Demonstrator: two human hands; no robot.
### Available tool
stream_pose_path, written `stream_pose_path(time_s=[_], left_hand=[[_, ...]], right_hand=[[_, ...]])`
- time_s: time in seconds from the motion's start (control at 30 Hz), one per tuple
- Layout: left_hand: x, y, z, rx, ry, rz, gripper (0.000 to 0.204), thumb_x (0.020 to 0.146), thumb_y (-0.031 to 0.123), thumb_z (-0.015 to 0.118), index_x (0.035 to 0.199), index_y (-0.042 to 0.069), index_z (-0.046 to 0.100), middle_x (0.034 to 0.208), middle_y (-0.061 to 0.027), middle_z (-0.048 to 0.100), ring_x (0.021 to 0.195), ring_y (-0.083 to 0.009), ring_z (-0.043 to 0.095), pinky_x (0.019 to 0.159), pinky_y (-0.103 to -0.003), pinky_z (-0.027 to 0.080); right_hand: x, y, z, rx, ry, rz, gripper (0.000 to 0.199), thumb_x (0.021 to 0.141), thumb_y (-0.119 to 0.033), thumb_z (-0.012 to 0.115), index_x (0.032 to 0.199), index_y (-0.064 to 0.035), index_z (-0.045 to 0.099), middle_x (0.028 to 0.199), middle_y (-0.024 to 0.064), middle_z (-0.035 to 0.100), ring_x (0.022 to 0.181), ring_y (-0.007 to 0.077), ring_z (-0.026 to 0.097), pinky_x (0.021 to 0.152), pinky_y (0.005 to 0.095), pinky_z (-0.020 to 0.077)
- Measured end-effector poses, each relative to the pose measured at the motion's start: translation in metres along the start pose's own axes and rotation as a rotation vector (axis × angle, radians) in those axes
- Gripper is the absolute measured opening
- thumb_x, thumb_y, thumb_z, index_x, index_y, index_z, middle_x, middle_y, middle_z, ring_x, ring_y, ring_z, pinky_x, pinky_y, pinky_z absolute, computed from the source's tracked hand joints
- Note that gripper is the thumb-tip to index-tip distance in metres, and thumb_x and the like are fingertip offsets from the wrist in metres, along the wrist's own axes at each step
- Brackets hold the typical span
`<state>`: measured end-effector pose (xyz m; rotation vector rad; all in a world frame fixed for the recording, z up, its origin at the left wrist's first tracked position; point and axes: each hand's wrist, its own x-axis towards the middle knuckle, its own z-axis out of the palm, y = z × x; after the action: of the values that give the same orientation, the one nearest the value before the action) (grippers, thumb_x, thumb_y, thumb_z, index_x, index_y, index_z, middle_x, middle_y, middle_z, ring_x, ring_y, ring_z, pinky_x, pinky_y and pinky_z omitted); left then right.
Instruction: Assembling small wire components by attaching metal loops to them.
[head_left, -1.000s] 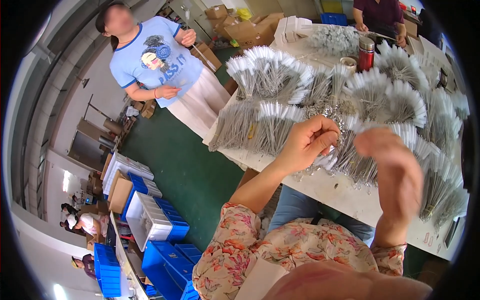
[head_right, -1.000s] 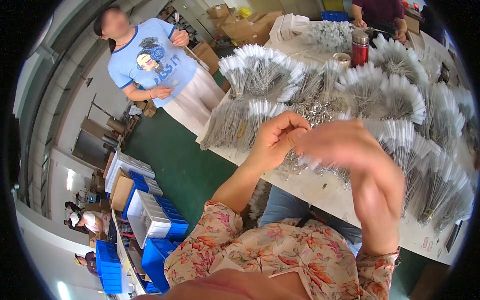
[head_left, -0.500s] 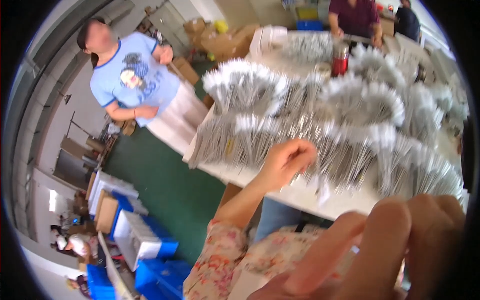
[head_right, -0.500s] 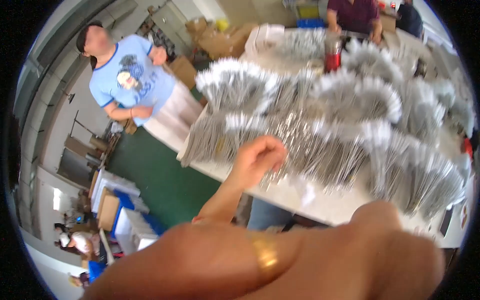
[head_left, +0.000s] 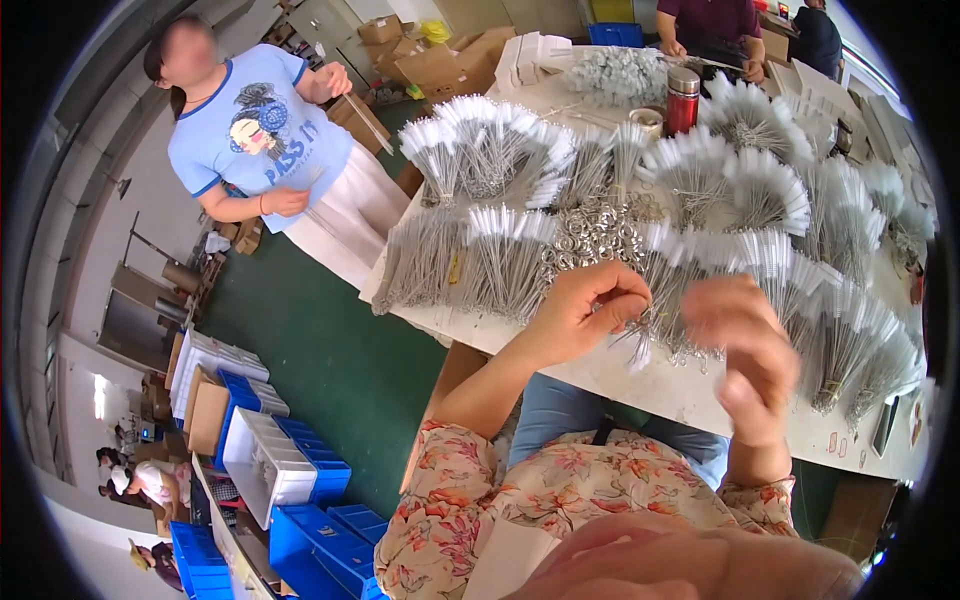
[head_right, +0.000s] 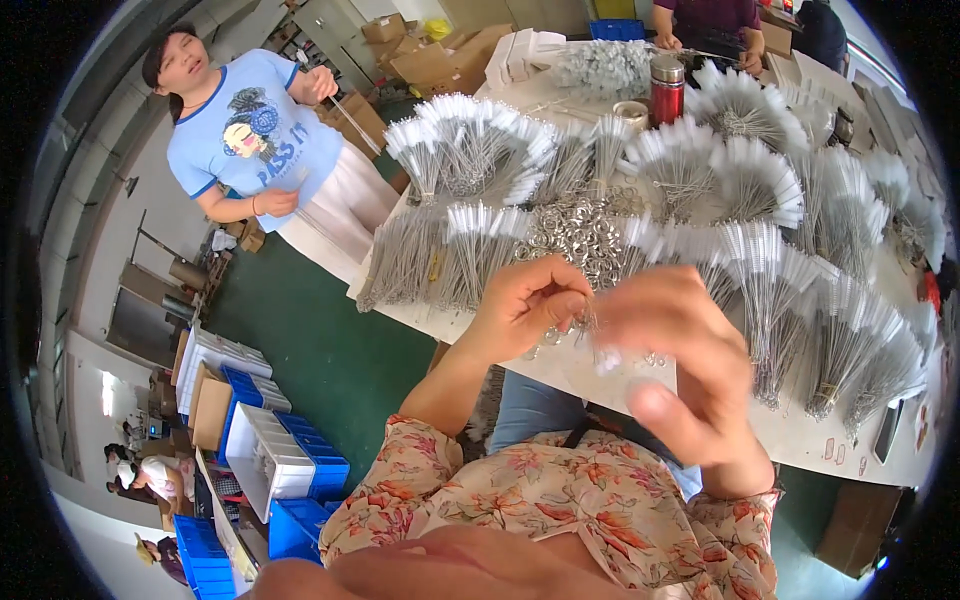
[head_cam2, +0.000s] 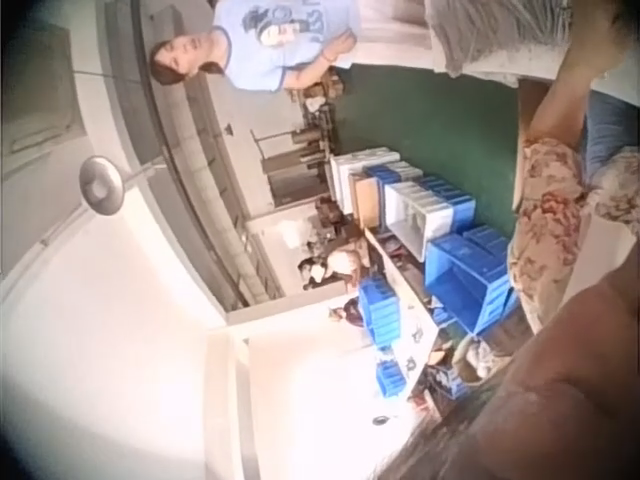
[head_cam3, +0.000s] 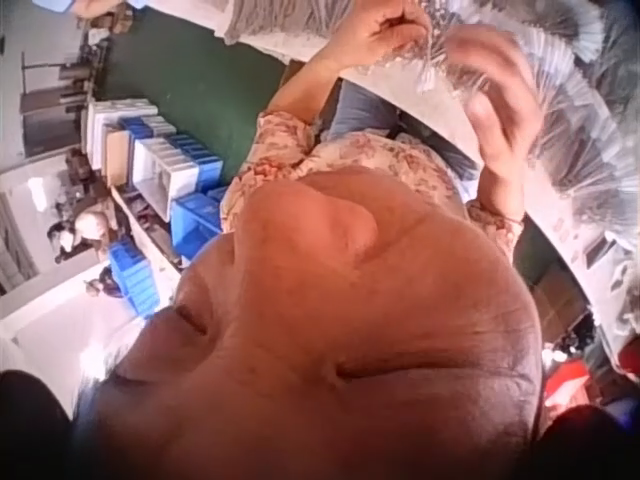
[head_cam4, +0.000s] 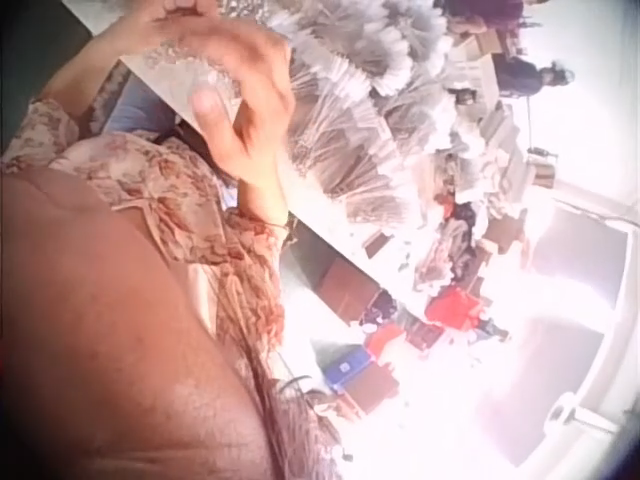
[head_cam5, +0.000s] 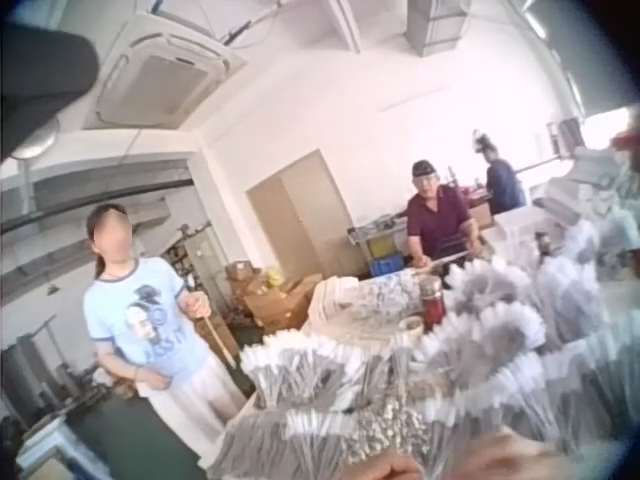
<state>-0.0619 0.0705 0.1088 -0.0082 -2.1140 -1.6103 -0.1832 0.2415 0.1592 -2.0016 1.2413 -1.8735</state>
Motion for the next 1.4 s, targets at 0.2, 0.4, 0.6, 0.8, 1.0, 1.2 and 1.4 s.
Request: stream_pose_path(time_s=[0.2,0.4,0.6,0.8,1.0,1.2,1.4], left_hand=[[0.002,0.02,0.002,0.281,-0.021,0.179,0.01,0.085,0.01,0.059,0.086,0.0,0.059,0.073,-0.0046,0.057,0.059,-0.0084,0.054,0.052,-0.021,0.043],[0.0,0.024,0.0,0.284,0.066,0.147,0.012,0.085,0.012,0.06,0.085,0.0,0.059,0.075,-0.0055,0.059,0.065,-0.0098,0.058,0.055,-0.022,0.045],[-0.002,0.018,-0.004,0.21,0.056,0.071,0.012,0.085,0.012,0.059,0.085,0.0,0.059,0.072,-0.0038,0.058,0.061,-0.007,0.056,0.052,-0.02,0.043],[0.002,0.003,-0.006,-0.094,0.04,-0.124,0.013,0.087,0.013,0.057,0.088,0.0,0.058,0.071,-0.0017,0.056,0.057,-0.0051,0.051,0.05,-0.018,0.04],[0.004,-0.003,-0.003,-0.262,0.088,-0.178,0.013,0.088,0.012,0.055,0.093,0.001,0.059,0.072,-0.0017,0.054,0.057,-0.0067,0.05,0.051,-0.019,0.04],[0.009,0.002,-0.005,0.468,0.076,0.204,0.01,0.082,0.008,0.06,0.091,0.004,0.062,0.074,-0.0065,0.054,0.065,-0.0181,0.053,0.058,-0.027,0.042],[0.013,-0.008,-0.009,-0.347,0.049,-0.353,0.011,0.088,0.01,0.053,0.091,0.003,0.06,0.071,0.003,0.054,0.056,-0.0027,0.045,0.049,-0.018,0.036]], right_hand=[[-0.016,0.048,0.025,0.247,0.163,0.397,0.032,0.092,-0.028,0.045,0.103,0.0013,0.052,0.107,0.0095,0.054,0.098,0.0199,0.05,0.087,0.0325,0.0385],[-0.031,0.063,0.027,0.302,0.049,0.518,0.025,0.092,-0.023,0.049,0.098,0.0008,0.054,0.09,0.0027,0.056,0.084,0.0088,0.049,0.076,0.0236,0.0398],[-0.037,0.078,0.035,0.52,0.089,0.556,0.013,0.084,-0.011,0.061,0.091,-0.0008,0.056,0.085,-0.0007,0.056,0.08,0.0076,0.05,0.075,0.0226,0.0412],[-0.04,0.089,0.033,0.587,0.129,0.615,0.012,0.084,-0.01,0.06,0.089,-0.0007,0.055,0.082,-0.0002,0.057,0.076,0.007,0.051,0.072,0.0224,0.0421],[-0.031,0.082,0.037,0.496,0.213,0.653,0.011,0.087,-0.01,0.057,0.088,-0.0001,0.053,0.074,-0.0001,0.053,0.067,0.0071,0.048,0.061,0.0205,0.0412],[-0.029,0.075,0.029,0.402,0.159,0.712,0.014,0.087,-0.013,0.057,0.086,0.0001,0.053,0.071,-0.0016,0.05,0.064,0.0056,0.045,0.056,0.0202,0.0386],[-0.03,0.076,0.029,0.282,0.189,0.709,0.009,0.088,-0.011,0.054,0.083,-0.0029,0.053,0.07,-0.004,0.047,0.061,0.0039,0.041,0.054,0.0191,0.0344]])
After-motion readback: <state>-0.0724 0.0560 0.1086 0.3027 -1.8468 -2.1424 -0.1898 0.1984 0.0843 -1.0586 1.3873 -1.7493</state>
